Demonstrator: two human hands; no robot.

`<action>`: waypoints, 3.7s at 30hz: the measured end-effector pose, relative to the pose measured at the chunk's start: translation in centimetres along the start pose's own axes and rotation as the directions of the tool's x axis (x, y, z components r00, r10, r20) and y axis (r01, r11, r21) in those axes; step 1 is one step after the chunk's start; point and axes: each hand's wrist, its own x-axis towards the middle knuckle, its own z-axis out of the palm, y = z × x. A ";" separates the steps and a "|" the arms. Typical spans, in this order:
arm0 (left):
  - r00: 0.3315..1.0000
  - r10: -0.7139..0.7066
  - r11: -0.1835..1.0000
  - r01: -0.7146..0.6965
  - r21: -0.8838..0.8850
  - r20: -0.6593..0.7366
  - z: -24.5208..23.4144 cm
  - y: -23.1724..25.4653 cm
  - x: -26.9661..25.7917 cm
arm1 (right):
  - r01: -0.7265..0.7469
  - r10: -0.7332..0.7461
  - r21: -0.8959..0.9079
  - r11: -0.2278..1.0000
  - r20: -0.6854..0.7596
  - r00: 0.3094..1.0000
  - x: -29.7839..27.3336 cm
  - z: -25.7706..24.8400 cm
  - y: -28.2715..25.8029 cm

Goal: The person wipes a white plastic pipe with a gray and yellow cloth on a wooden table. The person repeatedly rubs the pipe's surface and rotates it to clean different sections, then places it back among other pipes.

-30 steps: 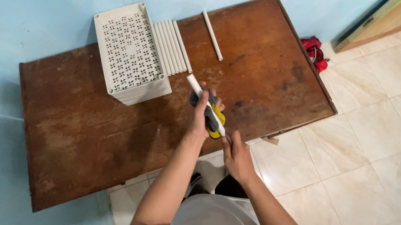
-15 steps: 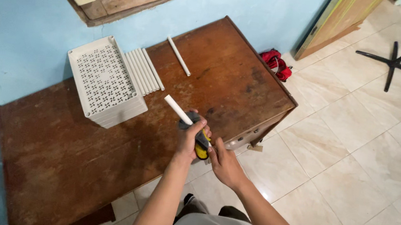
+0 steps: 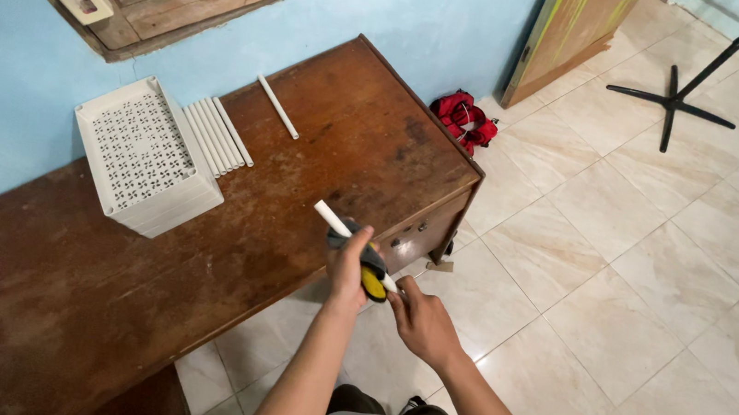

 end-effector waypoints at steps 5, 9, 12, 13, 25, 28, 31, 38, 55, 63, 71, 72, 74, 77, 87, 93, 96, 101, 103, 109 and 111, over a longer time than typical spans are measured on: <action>0.996 -0.013 0.996 0.006 0.085 0.085 0.7 -1.8 -2.8 | 0.033 -0.042 -0.165 0.986 -0.047 0.998 -2.1 -0.2 1.2; 0.998 0.060 0.996 -0.063 0.071 0.035 1.7 0.7 -2.9 | 0.128 -0.165 -0.264 0.956 -0.126 0.978 -4.8 -0.6 2.5; 0.985 0.171 0.984 -0.172 0.035 0.038 2.5 2.7 -2.9 | 0.177 -0.250 -0.307 0.935 -0.216 0.944 -6.8 -1.2 3.1; 0.982 0.183 0.983 -0.185 0.021 0.050 2.4 2.9 -3.3 | 0.188 -0.260 -0.293 0.938 -0.228 0.938 -7.4 -1.4 3.2; 0.998 0.063 0.998 -0.063 -0.022 -0.006 -0.6 -2.5 -6.6 | -0.166 0.161 0.151 0.975 0.043 0.986 -6.3 -0.4 0.8; 0.997 0.067 0.998 -0.066 -0.011 0.037 -1.4 -0.9 -6.2 | -0.261 0.174 0.409 0.874 0.236 0.956 -4.9 -0.1 0.1; 0.985 0.130 0.991 -0.125 -0.044 0.117 -3.1 2.9 -4.2 | -0.468 0.203 0.568 0.677 0.467 0.861 -4.5 0.7 -0.7; 0.982 0.183 0.974 -0.175 -0.140 0.043 -7.8 10.3 1.6 | -0.341 0.162 0.398 0.852 0.419 0.893 -0.1 7.1 -3.9; 0.990 0.087 0.995 -0.082 -0.050 0.107 -9.7 22.8 11.3 | -0.067 0.059 -0.061 0.996 -0.126 0.990 7.3 19.5 -12.6; 0.957 -0.222 0.974 0.210 0.083 0.189 -7.4 16.2 9.5 | -0.061 0.012 -0.191 0.980 -0.246 0.969 9.6 17.0 -12.2; 0.983 0.026 0.994 -0.046 0.101 0.184 -5.1 19.6 13.3 | -0.156 0.150 -0.016 0.988 -0.186 0.971 7.7 14.5 -11.3; 0.990 -0.007 0.997 -0.004 0.081 0.142 -4.6 18.9 12.7 | -0.181 0.180 0.007 0.983 -0.180 0.967 7.8 14.4 -11.2; 0.984 -0.050 0.993 0.030 0.118 0.171 -3.6 16.4 10.9 | -0.174 0.186 0.072 0.982 -0.231 0.955 8.5 14.1 -10.8; 0.969 -0.125 0.986 0.098 0.134 0.213 -3.2 13.4 7.6 | -0.130 0.127 0.005 0.991 -0.269 0.955 9.6 12.8 -9.9; 0.961 0.065 0.977 -0.115 0.178 0.268 -3.0 17.4 9.4 | -0.151 0.153 0.028 0.988 -0.122 0.981 5.3 11.9 -6.7; 0.969 0.070 0.964 -0.127 0.233 0.239 -5.3 16.2 9.7 | 0.139 -0.223 -0.322 0.936 -0.240 0.945 4.8 9.0 -4.4; 0.857 0.137 0.773 -0.406 0.488 0.496 -7.0 16.3 10.1 | 0.204 -0.342 -0.512 0.834 -0.191 0.920 5.1 5.4 -4.4; 0.875 -0.030 0.327 -0.449 0.832 0.484 -7.8 16.8 9.3 | 0.233 -0.382 -0.626 0.744 -0.112 0.918 5.7 1.5 -5.4; 0.834 0.097 0.220 -0.551 0.805 0.544 -7.6 16.7 8.7 | 0.164 -0.239 -0.540 0.825 -0.071 0.968 5.8 1.3 -5.5; 0.501 0.354 0.125 -0.862 0.491 0.789 -8.6 17.1 7.1 | -0.465 0.334 0.160 0.871 0.501 0.798 7.3 0.0 -4.2; 0.512 0.342 0.165 -0.858 0.486 0.788 -9.1 17.1 6.6 | -0.435 0.312 0.138 0.890 0.511 0.801 7.8 -0.5 -4.4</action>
